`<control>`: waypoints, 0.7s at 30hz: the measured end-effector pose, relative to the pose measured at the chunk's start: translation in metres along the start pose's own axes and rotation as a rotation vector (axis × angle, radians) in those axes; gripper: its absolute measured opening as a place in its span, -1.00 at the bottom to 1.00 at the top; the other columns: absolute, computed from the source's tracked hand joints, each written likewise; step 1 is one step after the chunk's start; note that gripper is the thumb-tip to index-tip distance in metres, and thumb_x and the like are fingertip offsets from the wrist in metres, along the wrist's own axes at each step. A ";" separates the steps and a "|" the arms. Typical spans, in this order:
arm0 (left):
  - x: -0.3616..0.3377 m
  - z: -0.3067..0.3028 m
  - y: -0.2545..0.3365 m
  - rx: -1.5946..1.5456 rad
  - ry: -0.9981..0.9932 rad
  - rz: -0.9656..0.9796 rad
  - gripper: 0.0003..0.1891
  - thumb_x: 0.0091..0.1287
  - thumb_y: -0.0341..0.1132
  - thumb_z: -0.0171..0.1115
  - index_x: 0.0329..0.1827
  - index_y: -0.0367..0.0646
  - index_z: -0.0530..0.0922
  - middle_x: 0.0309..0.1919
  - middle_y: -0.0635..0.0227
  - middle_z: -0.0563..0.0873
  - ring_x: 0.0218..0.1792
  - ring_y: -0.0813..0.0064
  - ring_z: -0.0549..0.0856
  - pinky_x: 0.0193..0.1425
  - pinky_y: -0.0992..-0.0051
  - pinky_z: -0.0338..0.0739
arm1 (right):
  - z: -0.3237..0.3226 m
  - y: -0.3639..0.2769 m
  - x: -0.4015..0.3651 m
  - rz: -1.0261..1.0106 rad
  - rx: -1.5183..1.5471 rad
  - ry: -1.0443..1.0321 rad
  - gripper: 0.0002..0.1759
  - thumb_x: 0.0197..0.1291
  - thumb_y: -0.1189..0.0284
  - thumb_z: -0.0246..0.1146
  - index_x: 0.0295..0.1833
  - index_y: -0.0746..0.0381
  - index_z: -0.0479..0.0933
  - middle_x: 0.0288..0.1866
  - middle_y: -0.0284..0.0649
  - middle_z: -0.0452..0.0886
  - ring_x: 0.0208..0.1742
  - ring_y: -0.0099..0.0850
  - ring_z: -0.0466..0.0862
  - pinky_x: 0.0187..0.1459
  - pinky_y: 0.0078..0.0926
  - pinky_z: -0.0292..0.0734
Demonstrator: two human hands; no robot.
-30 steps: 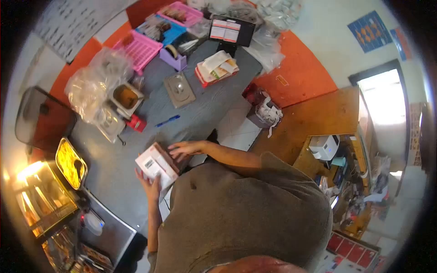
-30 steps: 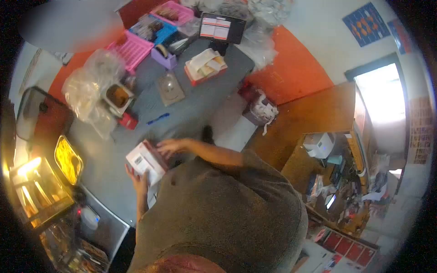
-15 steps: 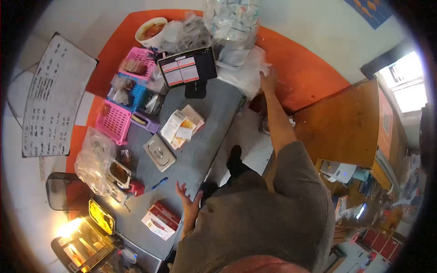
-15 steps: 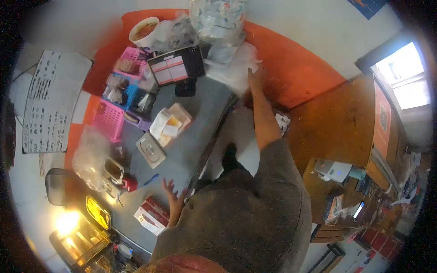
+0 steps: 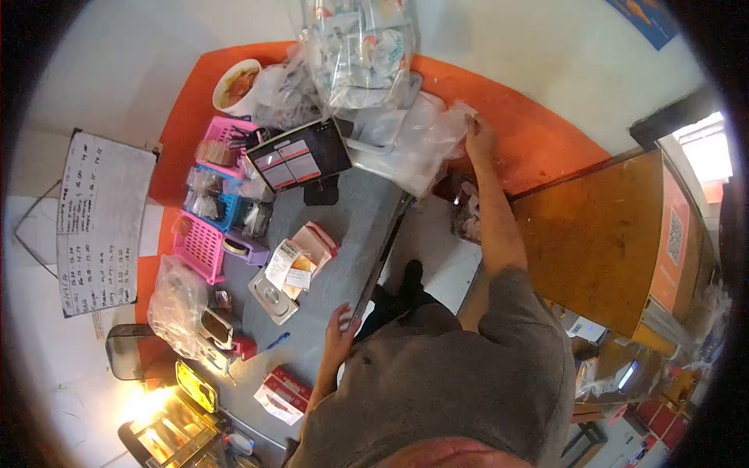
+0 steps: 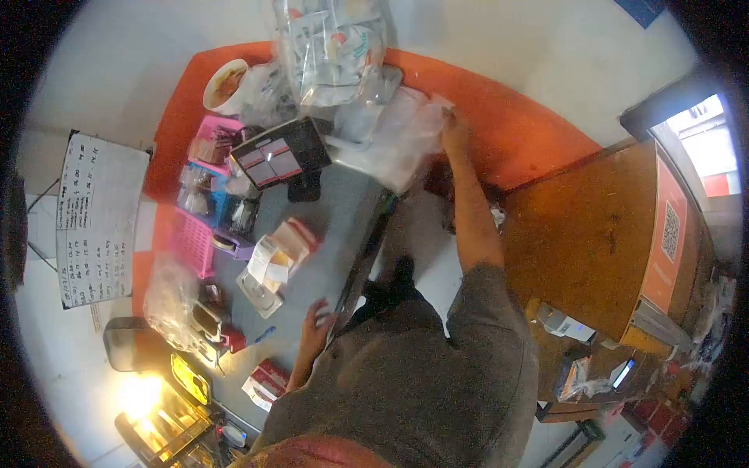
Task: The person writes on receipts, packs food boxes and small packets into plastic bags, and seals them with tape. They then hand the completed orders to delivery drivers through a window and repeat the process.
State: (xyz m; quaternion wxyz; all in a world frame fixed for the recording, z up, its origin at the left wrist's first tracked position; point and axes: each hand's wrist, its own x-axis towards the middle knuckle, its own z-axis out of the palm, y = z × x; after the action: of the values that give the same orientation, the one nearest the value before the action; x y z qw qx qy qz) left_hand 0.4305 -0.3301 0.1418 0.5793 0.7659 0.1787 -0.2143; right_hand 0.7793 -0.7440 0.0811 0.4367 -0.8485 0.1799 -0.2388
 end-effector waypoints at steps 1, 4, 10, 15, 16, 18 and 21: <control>0.014 0.009 0.023 0.100 -0.019 0.079 -0.47 0.24 -0.25 0.31 0.25 -0.19 0.37 0.03 0.15 0.56 0.00 0.25 0.58 0.11 0.30 0.45 | -0.010 -0.008 0.004 -0.001 -0.001 0.007 -0.67 0.30 0.26 0.16 -0.21 0.36 0.57 -0.36 0.01 0.65 -0.31 -0.21 0.66 -0.23 -0.30 0.50; 0.063 0.036 0.097 0.366 -0.078 0.459 -0.51 0.19 -0.26 0.33 0.17 -0.20 0.44 0.03 0.12 0.57 0.02 0.13 0.57 0.15 0.30 0.42 | -0.056 -0.048 0.002 -0.072 0.407 0.034 -0.69 0.32 0.31 0.13 -0.11 0.38 0.54 -0.22 -0.16 0.64 -0.17 -0.40 0.61 -0.11 -0.46 0.48; 0.109 0.073 0.267 0.289 0.189 1.186 -0.35 0.01 -0.20 0.47 0.17 -0.22 0.43 0.14 0.07 0.51 0.19 0.05 0.45 0.31 0.15 0.25 | -0.156 -0.138 -0.060 0.157 0.820 -0.366 -0.73 0.23 0.43 0.11 -0.05 0.36 0.55 -0.09 -0.25 0.61 0.00 -0.44 0.55 0.02 -0.48 0.45; 0.091 0.060 0.313 0.600 -0.124 1.418 -0.40 -0.01 -0.15 0.48 0.12 -0.10 0.48 -0.02 0.10 0.62 0.00 0.27 0.60 0.19 0.26 0.34 | -0.216 -0.210 -0.096 -0.114 0.658 -0.877 -0.76 0.20 0.49 0.11 -0.06 0.35 0.55 -0.18 -0.27 0.62 -0.11 -0.54 0.56 -0.07 -0.53 0.48; 0.088 0.056 0.314 0.666 -0.453 1.005 -0.43 0.01 -0.14 0.48 0.08 -0.14 0.50 -0.12 0.14 0.65 -0.11 0.40 0.61 0.05 0.36 0.40 | -0.222 -0.216 -0.102 -0.116 0.650 -0.892 -0.76 0.20 0.49 0.11 -0.06 0.35 0.55 -0.18 -0.27 0.62 -0.11 -0.54 0.56 -0.07 -0.53 0.48; 0.081 0.046 0.289 0.634 -0.728 0.791 -0.63 0.15 -0.17 0.41 -0.10 -0.22 0.60 -0.35 0.21 0.69 -0.30 0.63 0.60 -0.27 0.51 0.42 | -0.229 -0.227 -0.111 -0.101 0.419 -0.816 -0.78 0.21 0.52 0.10 -0.08 0.38 0.54 -0.31 -0.36 0.60 -0.29 -0.62 0.56 -0.24 -0.59 0.47; 0.055 0.028 0.263 0.208 -0.949 0.652 -0.70 0.18 -0.19 0.37 -0.19 -0.25 0.63 -0.39 0.33 0.69 -0.29 0.60 0.60 -0.21 0.53 0.44 | -0.222 -0.233 -0.127 -0.073 0.424 -0.973 -0.83 0.21 0.53 0.11 -0.13 0.36 0.53 -0.46 -0.46 0.53 -0.44 -0.67 0.48 -0.42 -0.66 0.40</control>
State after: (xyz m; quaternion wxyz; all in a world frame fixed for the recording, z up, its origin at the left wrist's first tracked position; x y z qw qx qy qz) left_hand 0.6110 -0.4258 0.3193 0.5538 0.6544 -0.3672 -0.3609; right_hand 0.5724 -0.6949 0.3548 0.6230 -0.7600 -0.1252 0.1362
